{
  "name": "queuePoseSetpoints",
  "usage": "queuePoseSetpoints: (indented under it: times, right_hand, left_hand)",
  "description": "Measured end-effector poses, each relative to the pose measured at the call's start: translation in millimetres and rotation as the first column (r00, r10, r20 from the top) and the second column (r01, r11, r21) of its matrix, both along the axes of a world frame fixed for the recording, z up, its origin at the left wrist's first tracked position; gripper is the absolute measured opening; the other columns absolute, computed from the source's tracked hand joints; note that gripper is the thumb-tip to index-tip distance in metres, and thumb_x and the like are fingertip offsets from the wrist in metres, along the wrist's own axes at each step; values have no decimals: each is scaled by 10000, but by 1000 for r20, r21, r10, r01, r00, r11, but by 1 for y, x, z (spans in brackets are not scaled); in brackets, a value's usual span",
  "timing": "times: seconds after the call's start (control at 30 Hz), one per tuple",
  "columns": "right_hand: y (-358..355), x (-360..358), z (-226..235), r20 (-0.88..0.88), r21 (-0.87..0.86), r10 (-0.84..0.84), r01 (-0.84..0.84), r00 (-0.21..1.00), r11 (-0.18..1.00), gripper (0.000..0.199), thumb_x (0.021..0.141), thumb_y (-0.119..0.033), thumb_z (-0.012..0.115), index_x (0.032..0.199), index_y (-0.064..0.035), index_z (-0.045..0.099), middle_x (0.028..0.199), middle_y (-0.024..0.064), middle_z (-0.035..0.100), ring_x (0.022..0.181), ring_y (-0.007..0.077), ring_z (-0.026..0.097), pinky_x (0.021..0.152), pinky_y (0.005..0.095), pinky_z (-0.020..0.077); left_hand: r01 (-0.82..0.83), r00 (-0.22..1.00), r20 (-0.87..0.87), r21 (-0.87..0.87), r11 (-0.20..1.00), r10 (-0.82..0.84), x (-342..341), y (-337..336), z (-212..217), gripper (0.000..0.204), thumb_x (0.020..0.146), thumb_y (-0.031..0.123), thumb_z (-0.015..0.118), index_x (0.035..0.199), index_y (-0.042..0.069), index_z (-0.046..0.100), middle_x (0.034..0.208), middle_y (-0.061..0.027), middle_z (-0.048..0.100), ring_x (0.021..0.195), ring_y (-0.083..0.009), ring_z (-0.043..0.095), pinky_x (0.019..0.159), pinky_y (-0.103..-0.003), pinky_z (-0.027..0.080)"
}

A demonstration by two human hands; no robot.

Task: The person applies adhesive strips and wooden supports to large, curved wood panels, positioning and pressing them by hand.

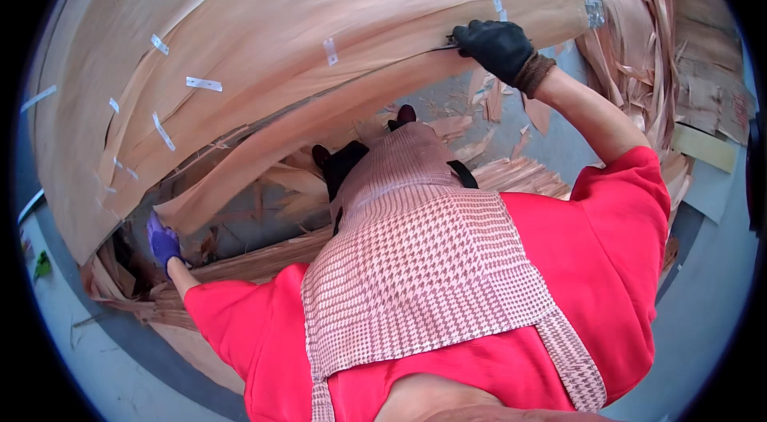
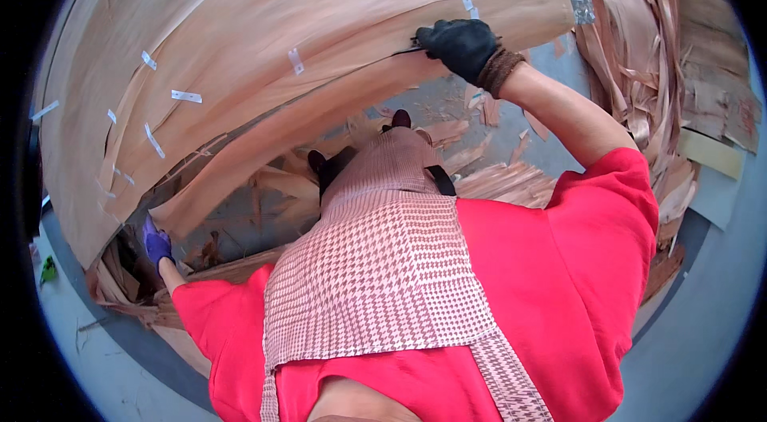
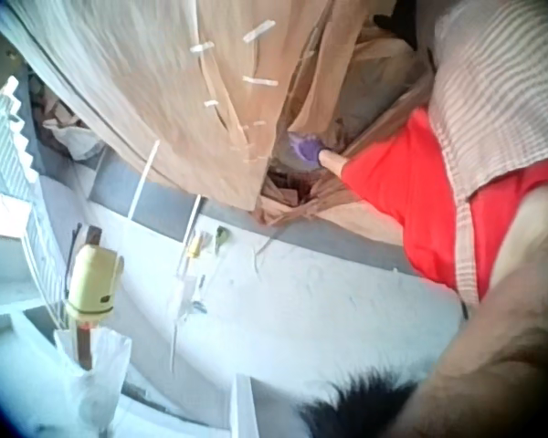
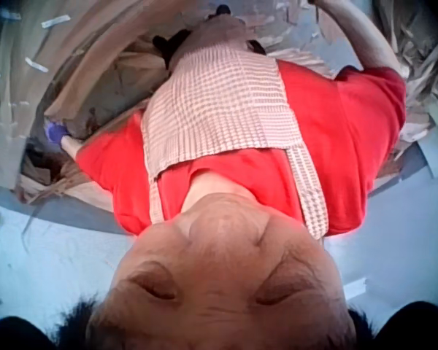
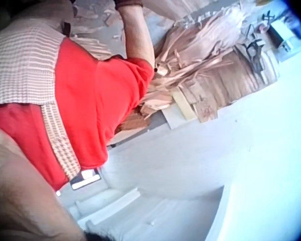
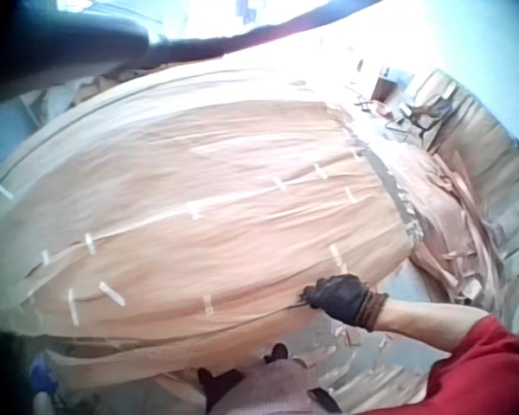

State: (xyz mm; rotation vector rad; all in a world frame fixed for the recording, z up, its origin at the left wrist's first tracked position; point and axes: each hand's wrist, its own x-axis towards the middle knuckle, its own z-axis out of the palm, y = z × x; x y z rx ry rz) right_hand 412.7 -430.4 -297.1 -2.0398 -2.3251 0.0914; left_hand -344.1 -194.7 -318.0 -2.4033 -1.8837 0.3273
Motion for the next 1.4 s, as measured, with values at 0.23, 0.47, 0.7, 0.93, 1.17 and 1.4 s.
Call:
queuePoseSetpoints:
  times: [0.23,0.47,0.7,0.93,1.17,1.4]
  right_hand:
    - [0,11,-8,-209,79,55,-40,976,996,92,781,-148,606,864,-112,592,732,77,619,725,247,647,609,354,512]
    - [-3,13,-5,-134,16,-30,32,990,999,112,786,-192,570,852,-127,632,746,99,658,714,265,664,618,376,518]
    - [-36,86,-3,-36,-16,-50,49,998,999,119,808,-207,555,863,-144,639,730,87,666,717,257,675,568,383,519]
    - [-83,182,4,90,28,1,-4,996,1000,118,764,-183,608,875,-144,611,768,73,634,697,237,656,572,359,513]
    - [-194,344,-6,81,-30,-317,321,945,947,295,788,-128,605,1079,-102,650,1007,122,664,893,283,646,790,349,515]
    - [-297,346,-1,106,-207,-894,888,436,409,447,892,-317,480,1316,-177,463,1235,216,527,1069,412,535,871,483,434]
  left_hand:
    - [247,582,683,369,896,-442,377,-100,49,519,820,47,534,1320,-39,429,1401,-158,424,1286,-300,417,1067,-368,322]
    - [719,492,285,401,568,-823,532,-136,-25,492,813,180,614,1293,230,517,1394,-123,435,1304,-328,385,1052,-515,293]
    - [712,510,278,395,581,-814,533,-137,-35,494,806,216,636,1283,278,520,1428,-78,403,1329,-304,351,1054,-523,287]
    - [710,507,288,394,583,-812,529,-138,-33,503,808,207,624,1293,278,513,1422,-88,407,1334,-308,344,1057,-527,280]
    - [727,508,275,371,578,-816,533,-136,-28,491,811,202,607,1291,263,521,1419,-104,407,1324,-324,357,1060,-525,276]
    - [684,398,674,235,691,-622,520,-139,25,476,846,175,589,1306,87,506,1377,-178,440,1282,-358,401,1070,-489,276]
